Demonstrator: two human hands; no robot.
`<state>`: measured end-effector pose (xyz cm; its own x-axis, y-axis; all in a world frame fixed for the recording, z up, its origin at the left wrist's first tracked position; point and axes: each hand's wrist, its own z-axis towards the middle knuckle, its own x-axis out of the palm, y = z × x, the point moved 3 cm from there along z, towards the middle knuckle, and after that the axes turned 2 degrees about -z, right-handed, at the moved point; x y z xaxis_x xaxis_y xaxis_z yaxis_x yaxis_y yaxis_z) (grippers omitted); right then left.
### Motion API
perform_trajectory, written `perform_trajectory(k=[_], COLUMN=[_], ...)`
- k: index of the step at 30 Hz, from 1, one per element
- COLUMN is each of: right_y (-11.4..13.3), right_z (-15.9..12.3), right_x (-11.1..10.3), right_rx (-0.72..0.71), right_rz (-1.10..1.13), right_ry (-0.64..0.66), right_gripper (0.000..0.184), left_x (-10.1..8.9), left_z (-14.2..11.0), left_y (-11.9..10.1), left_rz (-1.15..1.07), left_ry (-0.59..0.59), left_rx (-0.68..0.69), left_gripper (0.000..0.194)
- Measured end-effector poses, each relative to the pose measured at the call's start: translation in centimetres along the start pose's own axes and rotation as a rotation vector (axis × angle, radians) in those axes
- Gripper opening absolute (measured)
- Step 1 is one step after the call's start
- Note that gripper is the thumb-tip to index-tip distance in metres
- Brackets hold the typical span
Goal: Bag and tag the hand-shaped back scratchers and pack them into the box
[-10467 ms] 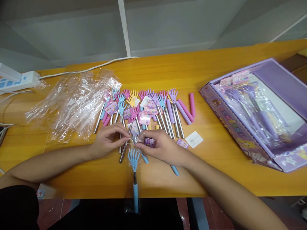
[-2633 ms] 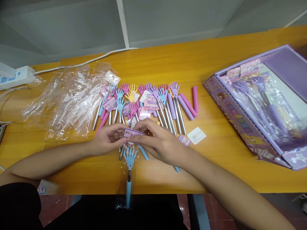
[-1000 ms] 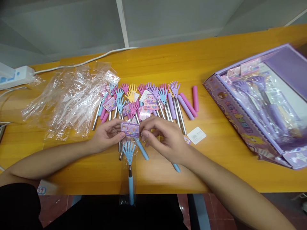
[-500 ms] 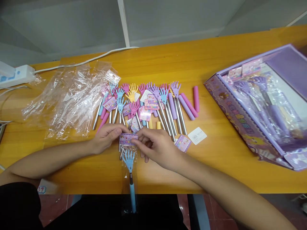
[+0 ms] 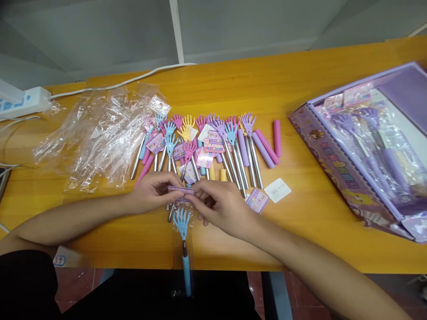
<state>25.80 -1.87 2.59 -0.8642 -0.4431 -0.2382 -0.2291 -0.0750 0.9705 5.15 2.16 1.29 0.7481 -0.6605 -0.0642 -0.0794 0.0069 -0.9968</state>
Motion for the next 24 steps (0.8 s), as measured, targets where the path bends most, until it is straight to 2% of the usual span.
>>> perform_trajectory(k=[10,16,24], right_y=[-0.15,-0.28,-0.56], right_z=[0.24,0.02,0.2], right_x=[-0.31,-0.09,-0.47], right_rx=[0.017,0.002,0.035], right_rz=[0.036,0.011,0.065], right_ry=[-0.009,0.008,-0.001], right_gripper=[0.02,0.018,0.019], left_x=[0.05,-0.38,0.36], left_z=[0.03,0.07,-0.16], left_y=[0.15,-0.01,0.47], left_rz=[-0.078,0.083,-0.088], left_ry=[-0.006,-0.055,-0.028], left_rx=[-0.009,0.043,-0.032], left_gripper=[0.021,0.025,0.015])
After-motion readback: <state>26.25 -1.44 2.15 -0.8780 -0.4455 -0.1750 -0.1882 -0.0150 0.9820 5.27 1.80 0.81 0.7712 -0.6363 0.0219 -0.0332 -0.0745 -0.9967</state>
